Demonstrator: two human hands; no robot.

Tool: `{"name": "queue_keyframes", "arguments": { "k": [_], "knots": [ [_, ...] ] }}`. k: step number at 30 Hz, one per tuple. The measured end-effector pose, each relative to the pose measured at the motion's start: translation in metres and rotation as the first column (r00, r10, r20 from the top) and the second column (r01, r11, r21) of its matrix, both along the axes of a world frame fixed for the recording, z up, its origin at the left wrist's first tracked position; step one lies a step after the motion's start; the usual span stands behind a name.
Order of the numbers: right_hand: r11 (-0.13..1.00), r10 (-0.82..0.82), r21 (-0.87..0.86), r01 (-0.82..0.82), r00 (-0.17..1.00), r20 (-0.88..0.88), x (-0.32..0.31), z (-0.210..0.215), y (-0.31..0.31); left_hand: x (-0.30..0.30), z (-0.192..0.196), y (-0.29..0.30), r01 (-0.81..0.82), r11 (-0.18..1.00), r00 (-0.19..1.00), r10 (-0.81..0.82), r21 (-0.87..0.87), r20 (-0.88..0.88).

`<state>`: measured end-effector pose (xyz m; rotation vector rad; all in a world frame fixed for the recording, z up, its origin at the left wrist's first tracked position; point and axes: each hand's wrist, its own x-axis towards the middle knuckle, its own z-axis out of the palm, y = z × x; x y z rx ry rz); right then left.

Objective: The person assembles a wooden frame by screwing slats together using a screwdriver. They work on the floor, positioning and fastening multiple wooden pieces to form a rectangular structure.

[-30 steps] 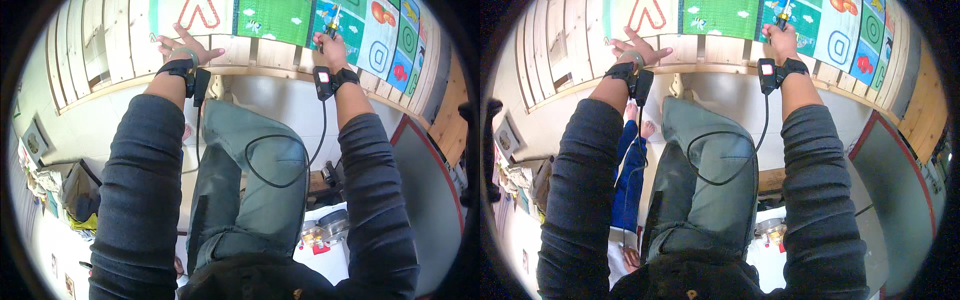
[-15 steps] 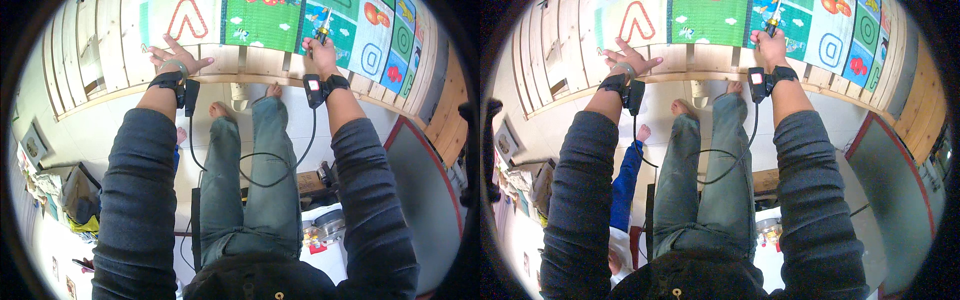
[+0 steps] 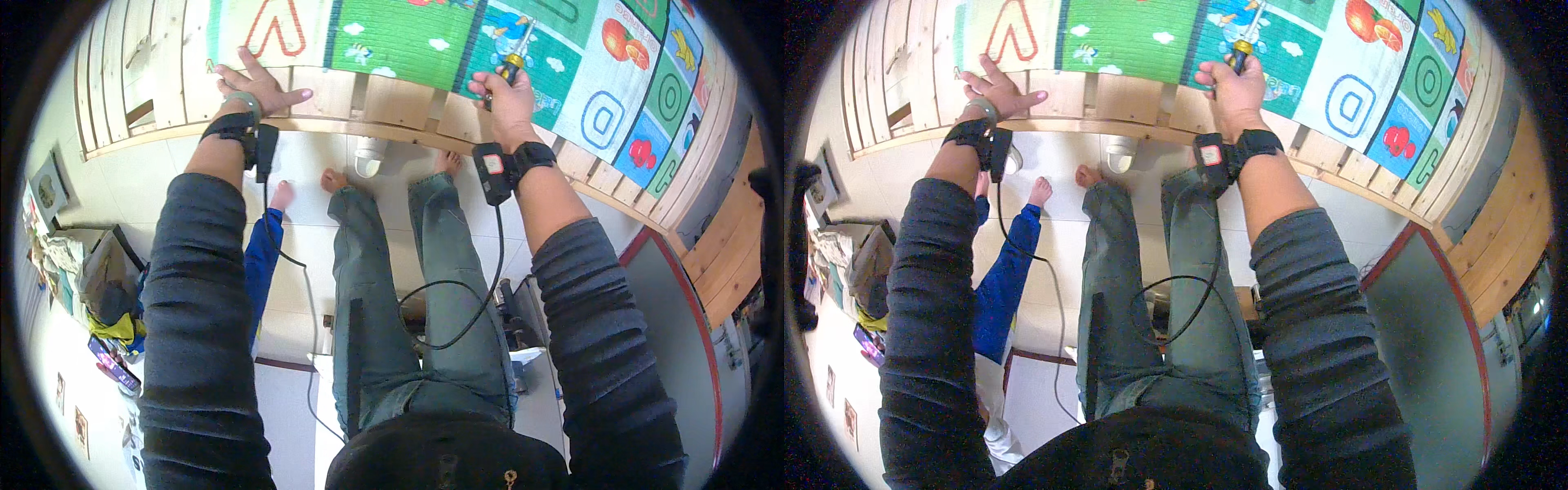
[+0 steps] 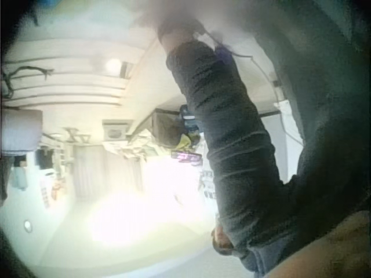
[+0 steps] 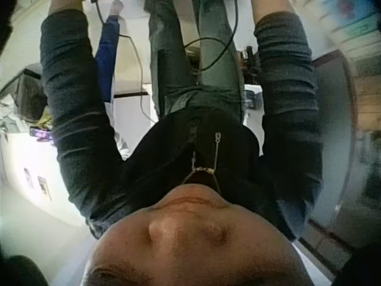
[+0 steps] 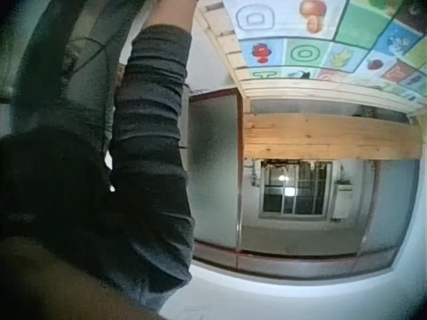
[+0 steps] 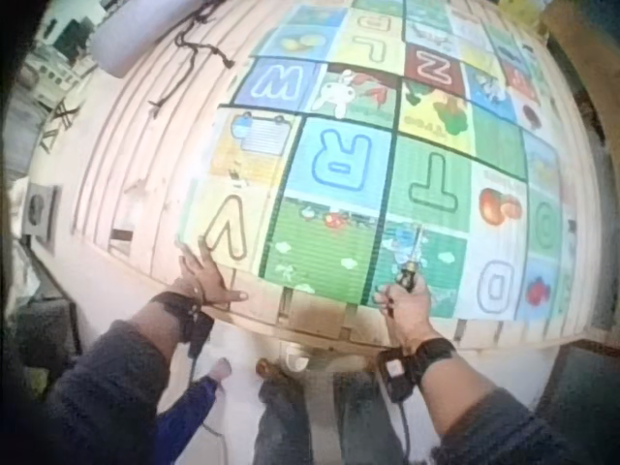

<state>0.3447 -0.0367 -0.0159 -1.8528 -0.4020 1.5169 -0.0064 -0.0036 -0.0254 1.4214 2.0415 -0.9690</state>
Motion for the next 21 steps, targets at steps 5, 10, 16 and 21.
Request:
{"name": "queue_keyframes", "arguments": {
  "k": [5, 10, 16, 21],
  "knots": [
    [0.998, 0.006, 0.067, -0.003, 0.999, -0.054, 0.003, -0.003, -0.003, -0.005, -0.009, -0.004, 0.028, 0.997, 1.000, -0.027, 0.078, -0.012],
    [0.995, 0.032, 0.097, -0.024, 0.996, -0.088, 0.006, -0.003, -0.004, -0.009, -0.013, -0.006, 0.047, 0.989, 0.999, -0.044, 0.140, -0.025],
    [0.996, 0.023, 0.086, -0.016, 0.997, -0.077, 0.006, -0.003, -0.003, -0.012, -0.014, -0.005, 0.004, 0.993, 1.000, -0.002, 0.116, -0.013],
    [0.995, 0.034, 0.093, -0.027, 0.997, -0.070, 0.004, 0.000, -0.003, -0.013, -0.015, -0.003, -0.008, 0.997, 1.000, 0.009, 0.076, -0.011]
  ]
}}
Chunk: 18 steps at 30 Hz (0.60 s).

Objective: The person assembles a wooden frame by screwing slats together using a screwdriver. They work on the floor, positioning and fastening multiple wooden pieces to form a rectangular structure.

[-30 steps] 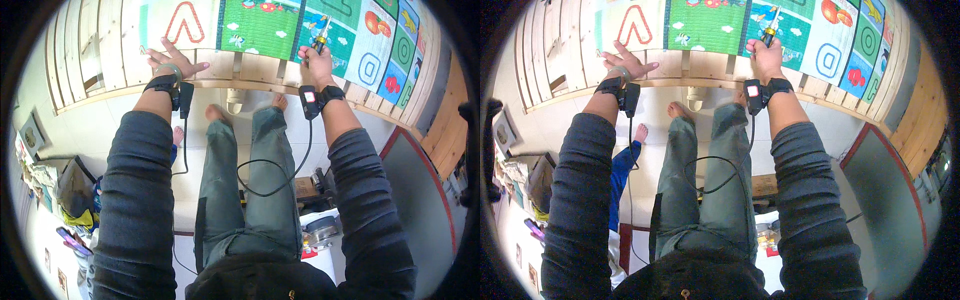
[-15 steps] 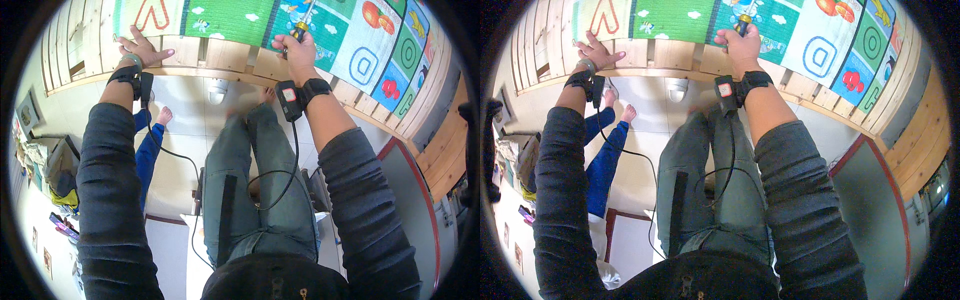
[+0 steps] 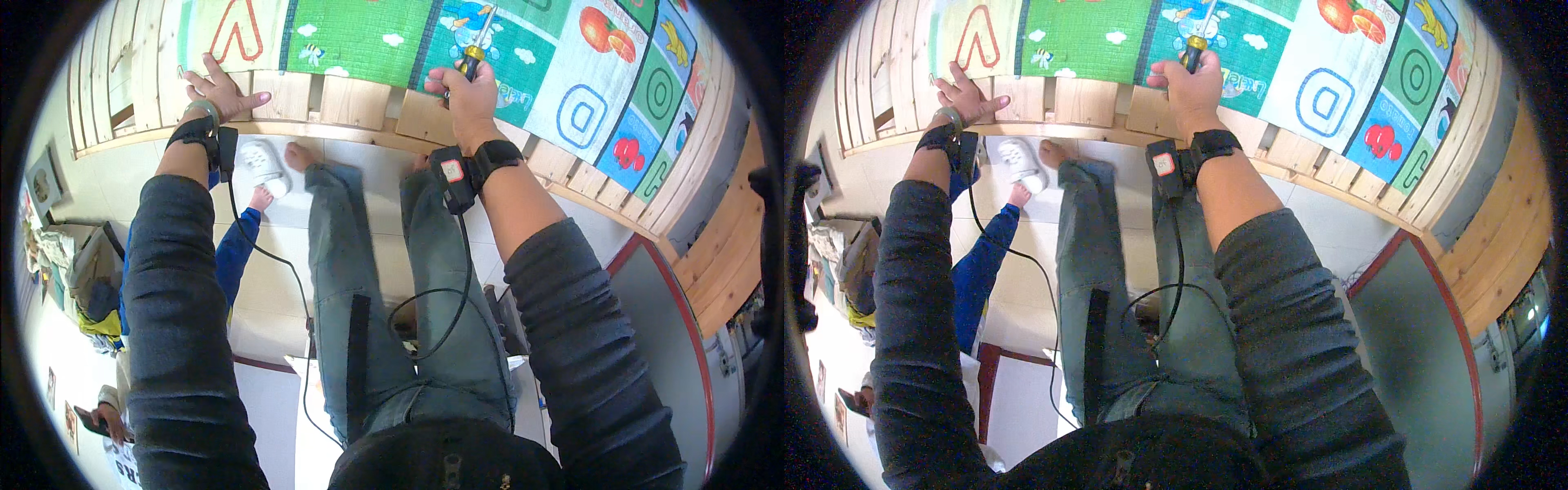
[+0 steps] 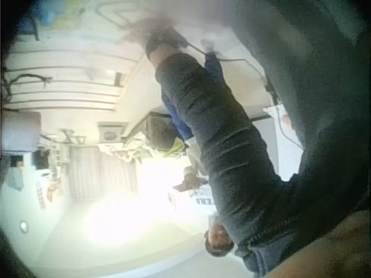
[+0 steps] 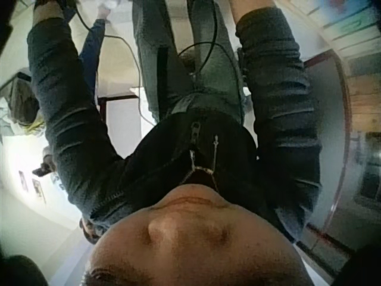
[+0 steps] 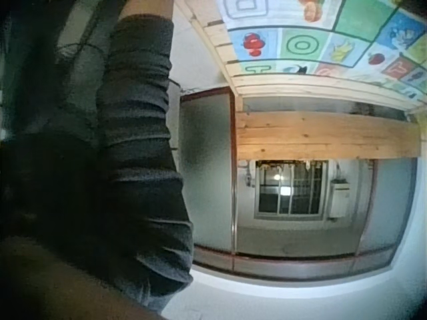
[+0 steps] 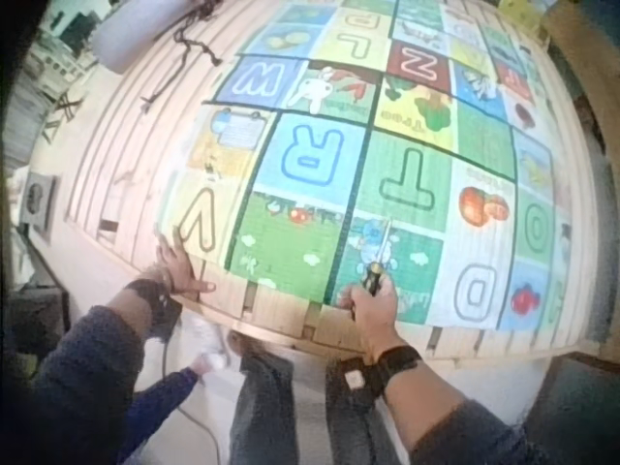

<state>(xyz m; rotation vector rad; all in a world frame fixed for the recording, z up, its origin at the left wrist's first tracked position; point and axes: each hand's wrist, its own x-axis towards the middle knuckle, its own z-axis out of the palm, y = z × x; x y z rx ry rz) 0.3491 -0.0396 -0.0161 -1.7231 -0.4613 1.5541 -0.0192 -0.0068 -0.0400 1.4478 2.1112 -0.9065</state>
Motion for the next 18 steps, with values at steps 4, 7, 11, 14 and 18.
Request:
{"name": "queue_keyframes", "arguments": {
  "k": [4, 7, 11, 14, 18],
  "knots": [
    [1.000, -0.002, -0.024, 0.003, 0.999, 0.035, -0.001, -0.001, -0.001, -0.002, 0.001, 0.000, -0.024, 1.000, 0.999, 0.024, -0.006, 0.024],
    [1.000, -0.007, 0.017, 0.008, 1.000, -0.029, -0.002, -0.006, 0.001, -0.003, 0.002, 0.000, -0.059, 0.998, 0.993, 0.056, 0.023, 0.109],
    [0.989, 0.133, 0.037, -0.141, 0.978, 0.159, 0.000, 0.000, -0.016, -0.002, 0.003, 0.000, -0.019, 0.999, 0.999, 0.021, -0.042, 0.046],
    [0.919, 0.357, -0.037, -0.394, 0.785, 0.506, 0.011, 0.033, -0.069, -0.001, 0.002, -0.003, -0.043, 0.999, 0.999, 0.043, -0.024, 0.028],
    [0.884, 0.417, -0.309, -0.350, 0.890, 0.185, 0.055, 0.090, -0.148, -0.003, -0.004, -0.005, -0.091, 0.996, 0.995, 0.091, 0.011, 0.036]
  ]
}}
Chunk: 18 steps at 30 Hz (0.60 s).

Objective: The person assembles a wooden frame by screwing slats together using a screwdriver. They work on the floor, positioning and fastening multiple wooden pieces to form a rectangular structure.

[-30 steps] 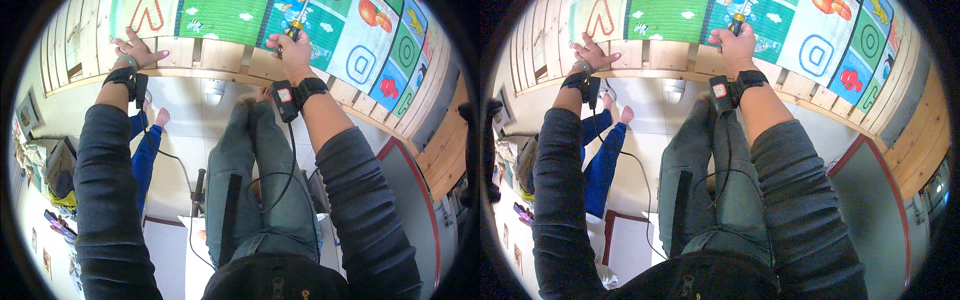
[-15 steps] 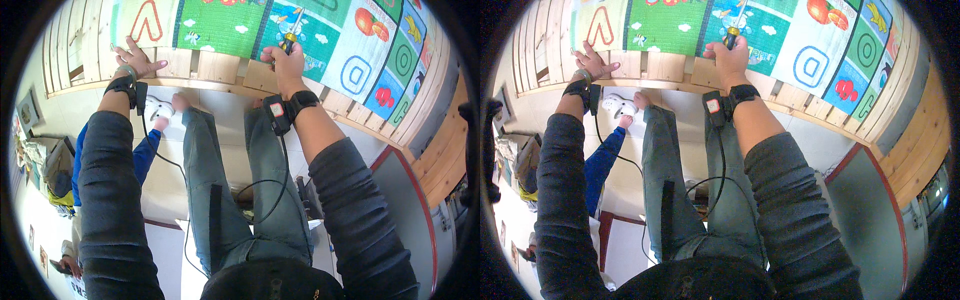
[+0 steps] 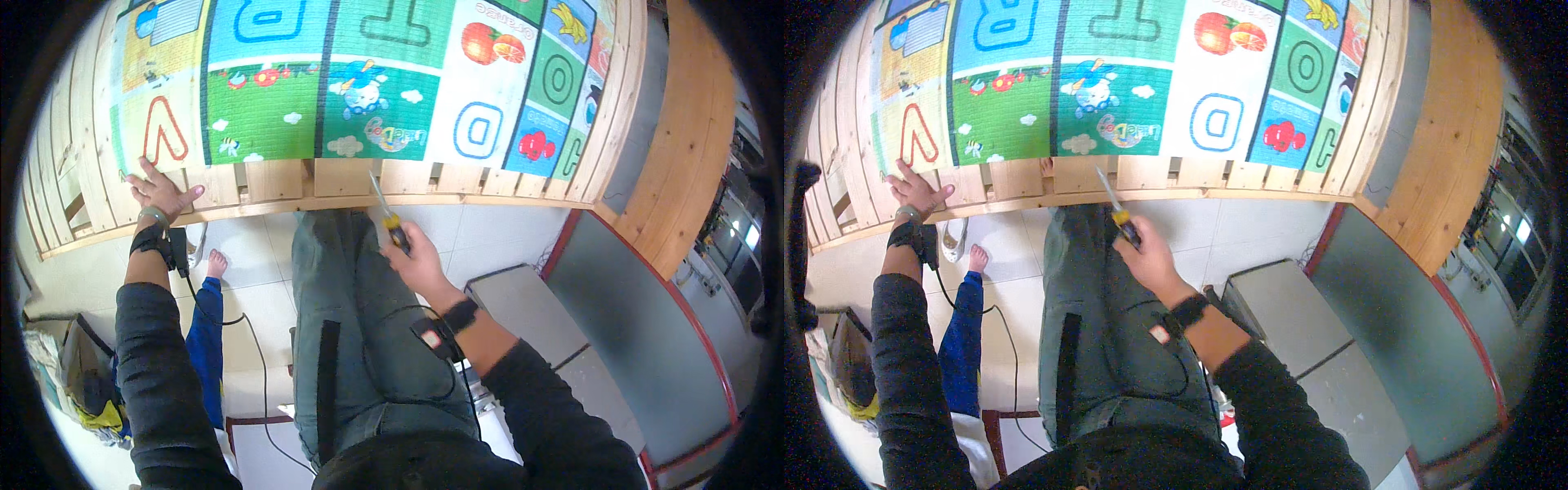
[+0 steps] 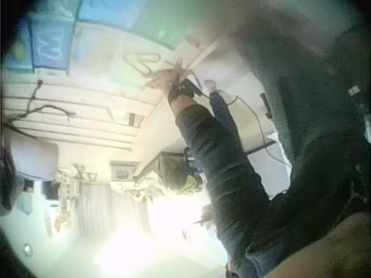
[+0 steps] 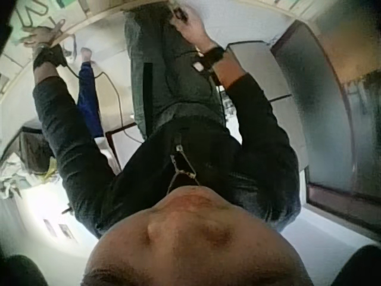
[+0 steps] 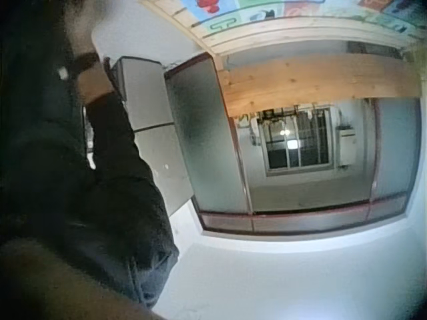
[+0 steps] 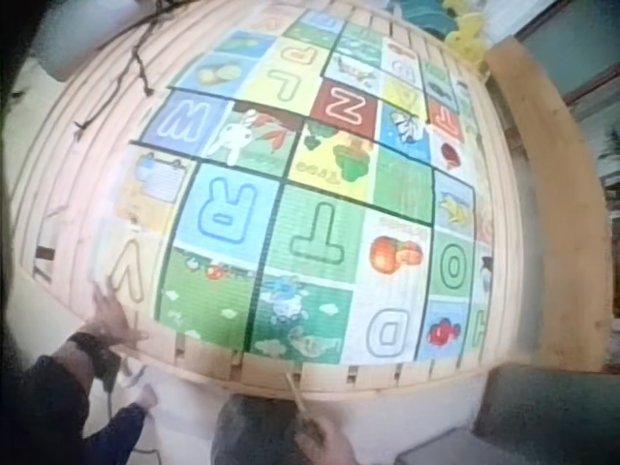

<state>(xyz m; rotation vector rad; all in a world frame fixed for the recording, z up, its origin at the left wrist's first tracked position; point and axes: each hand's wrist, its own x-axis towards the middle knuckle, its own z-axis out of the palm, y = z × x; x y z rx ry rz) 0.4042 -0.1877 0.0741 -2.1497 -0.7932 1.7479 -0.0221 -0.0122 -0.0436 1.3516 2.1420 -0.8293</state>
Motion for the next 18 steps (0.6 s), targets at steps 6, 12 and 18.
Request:
{"name": "queue_keyframes", "arguments": {
  "k": [6, 12, 18],
  "knots": [
    [0.979, 0.135, -0.186, -0.081, 0.945, 0.299, 0.063, 0.039, -0.031, 0.000, -0.001, -0.002, -0.006, 0.999, 0.999, 0.004, 0.053, 0.047],
    [0.960, 0.253, -0.195, -0.199, 0.918, 0.304, 0.055, 0.021, -0.019, 0.004, 0.004, 0.001, -0.028, 1.000, 0.999, 0.028, -0.015, 0.017],
    [0.953, 0.273, -0.231, -0.197, 0.891, 0.364, 0.043, 0.009, -0.015, 0.001, 0.002, 0.000, 0.005, 1.000, 1.000, -0.006, 0.011, 0.026]
  ]
}}
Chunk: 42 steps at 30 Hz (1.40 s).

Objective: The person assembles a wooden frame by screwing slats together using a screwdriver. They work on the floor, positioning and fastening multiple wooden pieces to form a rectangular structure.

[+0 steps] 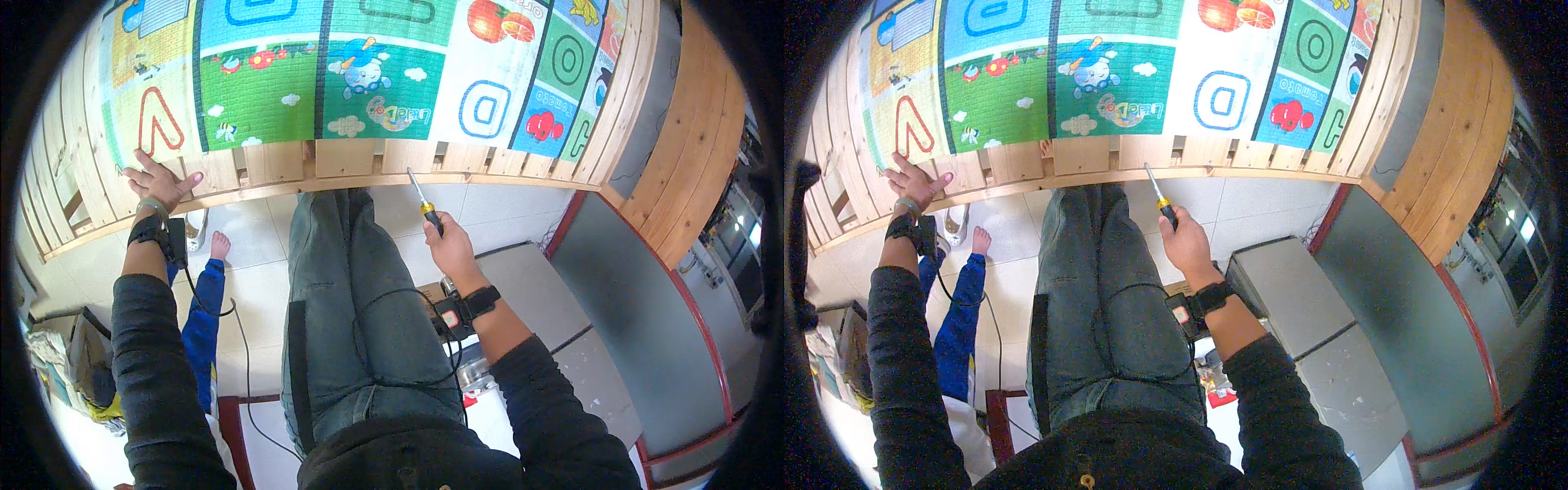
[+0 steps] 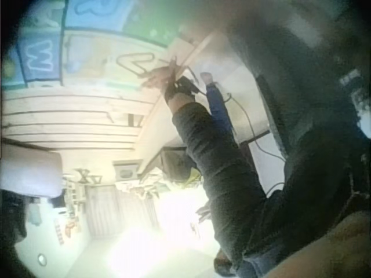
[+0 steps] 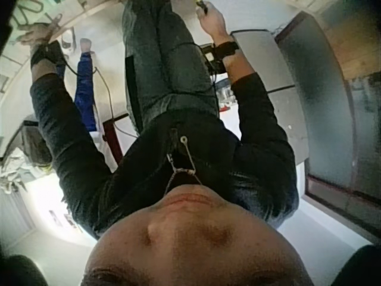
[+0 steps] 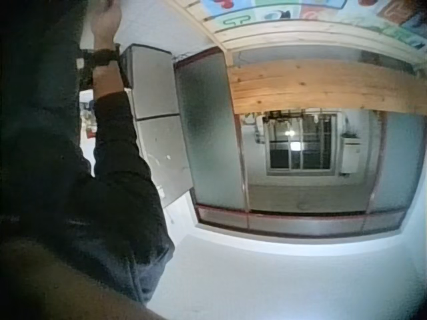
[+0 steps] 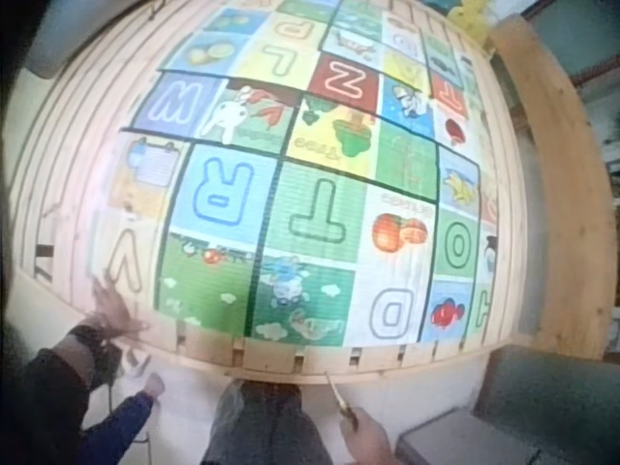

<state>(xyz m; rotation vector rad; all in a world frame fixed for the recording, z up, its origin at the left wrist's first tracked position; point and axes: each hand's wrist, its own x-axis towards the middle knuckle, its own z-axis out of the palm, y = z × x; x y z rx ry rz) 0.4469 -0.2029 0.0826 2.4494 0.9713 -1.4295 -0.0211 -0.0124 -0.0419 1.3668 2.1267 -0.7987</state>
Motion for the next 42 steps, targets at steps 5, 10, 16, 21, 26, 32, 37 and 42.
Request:
{"name": "queue_keyframes", "arguments": {
  "k": [5, 10, 16, 21, 26, 32, 37, 42],
  "knots": [
    [0.949, -0.286, -0.169, 0.268, 0.953, -0.098, -0.004, 0.003, 0.010, -0.001, 0.000, 0.000, -0.014, 1.000, 1.000, 0.014, -0.020, 0.010],
    [0.955, -0.277, -0.141, 0.263, 0.956, -0.093, -0.007, 0.005, 0.017, 0.005, 0.007, 0.005, -0.020, 0.997, 1.000, 0.020, -0.072, 0.008],
    [0.975, 0.091, -0.206, -0.080, 0.995, 0.047, -0.013, 0.023, 0.042, 0.011, 0.017, 0.009, -0.012, 0.988, 1.000, 0.013, -0.153, 0.005],
    [0.768, 0.618, -0.333, -0.547, 0.768, 0.165, -0.034, 0.041, 0.084, 0.015, 0.022, 0.012, 0.001, 0.985, 1.000, -0.002, -0.170, -0.008],
    [0.725, 0.680, -0.286, -0.627, 0.718, 0.149, -0.060, 0.035, 0.113, 0.019, 0.024, 0.015, -0.044, 0.982, 0.999, 0.043, -0.185, -0.010],
    [0.987, -0.081, 0.144, 0.071, 0.995, 0.065, -0.037, 0.036, 0.090, 0.020, 0.026, 0.015, -0.030, 0.985, 1.000, 0.030, -0.168, -0.006],
    [0.050, -0.994, -0.200, 0.979, 0.030, -0.101, -0.024, 0.038, 0.078, 0.018, 0.027, 0.010, -0.030, 0.997, 0.998, 0.034, -0.069, 0.047],
    [0.313, -0.941, -0.137, 0.940, 0.327, 0.089, -0.023, 0.032, 0.102, 0.016, 0.025, 0.005, -0.004, 0.998, 0.998, 0.008, -0.058, 0.066]
  ]
}}
